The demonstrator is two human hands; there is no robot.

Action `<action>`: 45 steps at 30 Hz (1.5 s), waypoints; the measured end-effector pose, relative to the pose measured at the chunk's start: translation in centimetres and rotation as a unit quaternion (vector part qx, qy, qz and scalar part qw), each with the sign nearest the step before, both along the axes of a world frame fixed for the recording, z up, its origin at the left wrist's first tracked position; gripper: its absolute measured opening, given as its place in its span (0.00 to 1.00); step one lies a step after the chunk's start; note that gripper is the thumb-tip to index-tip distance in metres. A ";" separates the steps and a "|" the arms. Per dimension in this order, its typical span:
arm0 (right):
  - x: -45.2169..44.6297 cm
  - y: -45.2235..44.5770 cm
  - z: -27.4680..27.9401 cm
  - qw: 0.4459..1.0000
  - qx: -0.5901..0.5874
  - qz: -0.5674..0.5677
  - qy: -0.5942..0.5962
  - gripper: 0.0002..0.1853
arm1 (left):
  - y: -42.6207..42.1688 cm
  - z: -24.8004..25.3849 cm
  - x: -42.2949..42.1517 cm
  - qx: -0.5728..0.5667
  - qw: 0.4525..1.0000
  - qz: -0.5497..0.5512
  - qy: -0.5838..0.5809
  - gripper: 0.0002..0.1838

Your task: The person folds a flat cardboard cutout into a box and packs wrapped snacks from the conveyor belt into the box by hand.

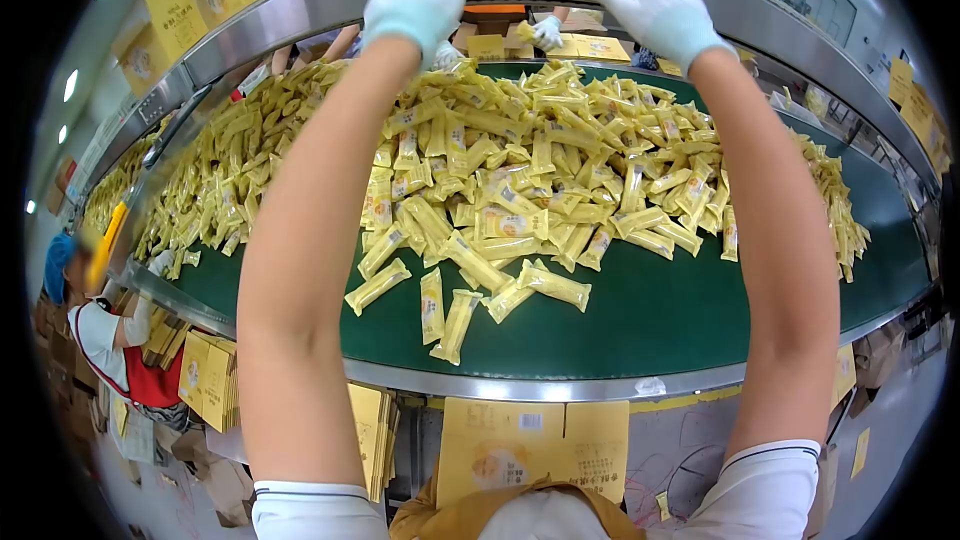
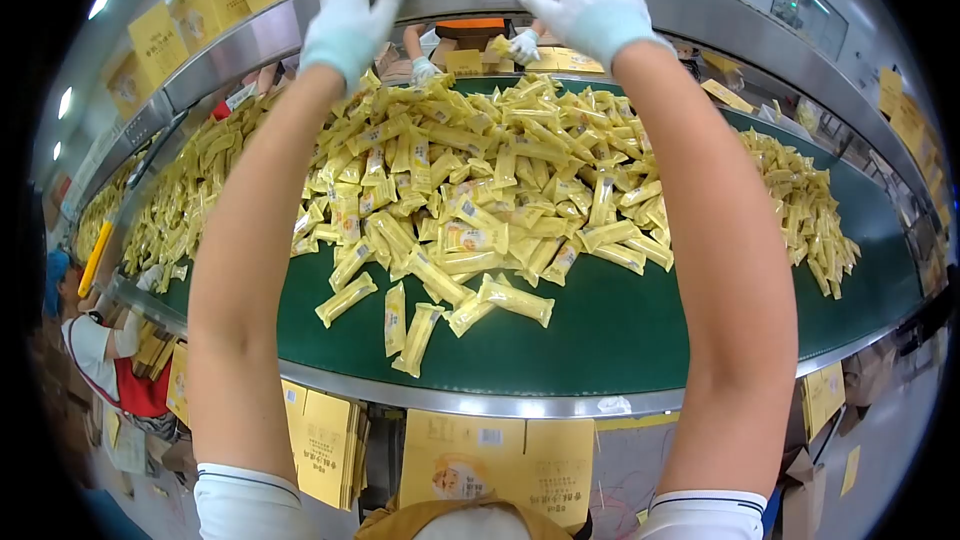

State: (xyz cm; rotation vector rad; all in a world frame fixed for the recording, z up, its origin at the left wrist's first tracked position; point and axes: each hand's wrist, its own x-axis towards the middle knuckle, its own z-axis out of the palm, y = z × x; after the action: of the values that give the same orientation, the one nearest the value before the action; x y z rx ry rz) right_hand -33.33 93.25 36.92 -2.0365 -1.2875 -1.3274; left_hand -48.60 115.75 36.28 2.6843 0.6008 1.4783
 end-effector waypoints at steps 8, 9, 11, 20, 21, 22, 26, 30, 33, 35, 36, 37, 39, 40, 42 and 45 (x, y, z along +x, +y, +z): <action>-14.2 -18.4 -15.8 0.729 -0.436 0.267 0.455 0.26 | -7.9 -21.6 -21.6 -0.204 0.498 -0.375 0.755 0.36; -16.1 -20.9 -17.7 0.582 -0.531 0.176 0.590 0.27 | -8.9 -24.2 -23.9 -0.229 0.408 -0.289 0.835 0.38; -17.5 -27.1 -27.5 0.566 -0.544 0.164 0.598 0.31 | -9.7 -29.4 -28.9 -0.312 0.483 -0.254 0.777 0.45; -30.9 -25.6 -39.6 0.600 -0.067 -0.149 0.783 0.59 | -19.3 -45.6 -33.0 -0.607 0.745 0.003 0.277 0.48; -30.9 -25.4 -38.2 0.580 -0.056 -0.135 0.801 0.60 | -19.4 -45.6 -33.4 -0.618 0.746 0.004 0.248 0.46; -31.1 -25.4 -37.4 0.561 -0.045 -0.121 0.818 0.60 | -19.3 -44.3 -33.6 -0.630 0.743 -0.023 0.224 0.41; -30.9 -27.2 -40.6 0.559 0.052 -0.093 0.822 0.59 | -20.2 -39.6 -34.7 -0.629 0.761 -0.092 0.129 0.36; -34.6 -27.5 -32.9 0.625 0.178 -0.041 0.759 0.51 | -20.6 -36.0 -37.4 -0.666 0.705 -0.238 -0.053 0.18; -35.2 -28.8 -29.8 0.734 0.295 -0.006 0.612 0.40 | -22.7 -27.9 -37.5 -0.775 0.501 -0.362 -0.133 0.23; -34.2 -29.1 -27.6 0.725 0.362 0.008 0.586 0.35 | -24.5 -27.4 -38.7 -0.772 0.479 -0.383 -0.168 0.23; -33.5 -28.8 -27.3 0.760 0.353 0.011 0.546 0.34 | -22.9 -25.3 -39.5 -0.708 0.381 -0.592 0.058 0.35; -34.0 -29.0 -26.5 0.798 0.285 -0.055 0.528 0.35 | -24.2 -24.8 -39.2 -0.596 0.447 -0.662 0.085 0.30; -34.1 -28.2 -26.5 0.766 0.284 -0.067 0.572 0.39 | -23.4 -26.3 -38.3 -0.373 0.549 -0.721 0.199 0.26; -33.8 -27.9 -27.1 0.761 0.299 -0.064 0.573 0.39 | -23.5 -25.9 -37.7 -0.367 0.547 -0.723 0.210 0.26; -34.5 -27.8 -27.2 0.755 0.314 -0.060 0.572 0.40 | -23.6 -25.0 -37.5 -0.357 0.551 -0.719 0.227 0.24; -35.3 -27.7 -27.8 0.745 0.358 -0.040 0.562 0.39 | -24.0 -22.5 -36.8 -0.261 0.566 -0.757 0.197 0.18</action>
State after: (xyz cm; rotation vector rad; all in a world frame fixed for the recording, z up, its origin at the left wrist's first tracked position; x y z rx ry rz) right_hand -68.65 65.52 9.14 -1.7213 -0.0793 -0.2651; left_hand -85.37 91.79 13.76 1.7108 -0.9856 0.0962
